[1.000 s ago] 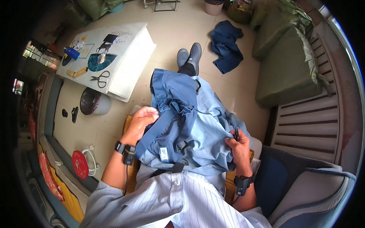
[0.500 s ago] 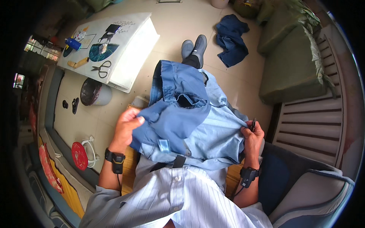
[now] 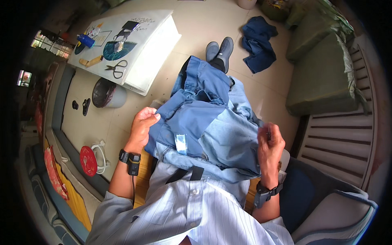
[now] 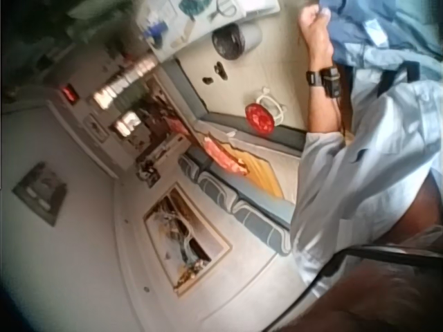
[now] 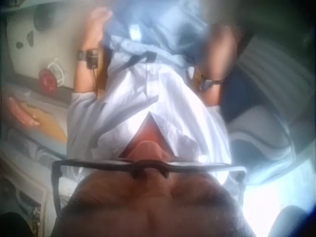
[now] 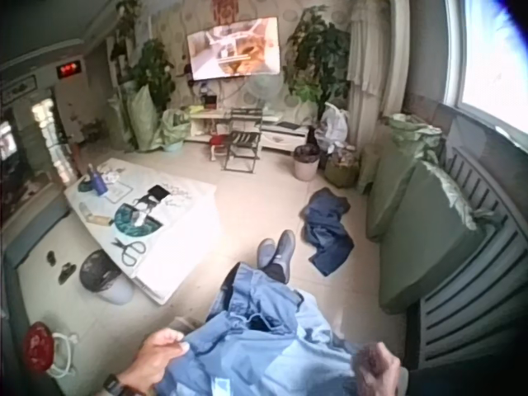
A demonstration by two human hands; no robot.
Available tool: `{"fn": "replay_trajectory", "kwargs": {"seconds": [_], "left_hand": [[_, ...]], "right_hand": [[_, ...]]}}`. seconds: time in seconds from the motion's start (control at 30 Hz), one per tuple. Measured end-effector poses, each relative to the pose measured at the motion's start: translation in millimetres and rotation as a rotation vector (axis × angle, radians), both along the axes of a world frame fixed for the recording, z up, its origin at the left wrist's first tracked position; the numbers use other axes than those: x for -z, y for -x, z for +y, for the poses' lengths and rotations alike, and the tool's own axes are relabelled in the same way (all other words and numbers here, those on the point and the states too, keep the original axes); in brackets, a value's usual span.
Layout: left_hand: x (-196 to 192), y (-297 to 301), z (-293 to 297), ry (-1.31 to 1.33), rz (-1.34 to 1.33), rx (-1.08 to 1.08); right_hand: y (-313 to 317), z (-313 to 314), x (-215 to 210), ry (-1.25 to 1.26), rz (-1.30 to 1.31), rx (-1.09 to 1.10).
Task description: The person sits and uses small scissors to cut threads and fabric from a blue garment held in their lap. They repeatedly adjust the fabric and snip at seams and edges.
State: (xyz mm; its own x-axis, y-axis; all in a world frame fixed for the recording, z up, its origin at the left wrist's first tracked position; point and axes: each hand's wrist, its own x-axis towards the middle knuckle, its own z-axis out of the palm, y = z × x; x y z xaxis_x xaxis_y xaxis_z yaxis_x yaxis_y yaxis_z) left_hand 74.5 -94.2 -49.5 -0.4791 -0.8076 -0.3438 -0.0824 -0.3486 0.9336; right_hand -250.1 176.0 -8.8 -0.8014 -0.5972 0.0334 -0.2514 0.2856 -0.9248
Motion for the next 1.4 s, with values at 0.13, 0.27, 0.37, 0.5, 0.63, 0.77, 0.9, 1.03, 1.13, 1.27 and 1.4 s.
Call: {"fn": "replay_trajectory", "kwargs": {"seconds": [0.13,0.27,0.37,0.5,0.63,0.77,0.9,1.03,1.13,1.27,1.4], "left_hand": [[-2,5,11,0.195,-0.185,-0.030],[-28,19,44,0.748,-0.353,-0.014],[-41,27,73,0.419,-0.128,0.171],[-31,45,96,0.444,-0.148,0.379],[-29,52,103,0.482,-0.345,0.409],[-31,70,103,0.597,-0.506,0.407],[-16,80,95,0.645,-0.649,0.455],[4,77,91,0.697,-0.654,0.420],[5,69,86,0.484,-0.514,0.410],[5,53,84,0.034,-0.146,0.244],[2,39,84,-0.218,0.167,0.058]], "right_hand": [[-27,-23,-18,-0.048,-0.271,-0.211],[-34,-39,-12,-0.238,-0.498,-0.444],[-54,-51,-8,-0.304,-0.575,-0.544],[-64,-66,32,-0.150,-0.861,-0.479],[-65,-76,47,0.078,-1.135,-0.385],[-67,-86,50,0.141,-1.222,-0.528],[-69,-94,50,0.119,-1.155,-0.630],[-66,-93,46,0.107,-1.092,-0.616],[-64,-89,42,0.088,-1.129,-0.482],[-61,-77,60,0.078,-1.106,-0.383],[-75,-75,60,-0.008,-0.701,-0.520]]}}
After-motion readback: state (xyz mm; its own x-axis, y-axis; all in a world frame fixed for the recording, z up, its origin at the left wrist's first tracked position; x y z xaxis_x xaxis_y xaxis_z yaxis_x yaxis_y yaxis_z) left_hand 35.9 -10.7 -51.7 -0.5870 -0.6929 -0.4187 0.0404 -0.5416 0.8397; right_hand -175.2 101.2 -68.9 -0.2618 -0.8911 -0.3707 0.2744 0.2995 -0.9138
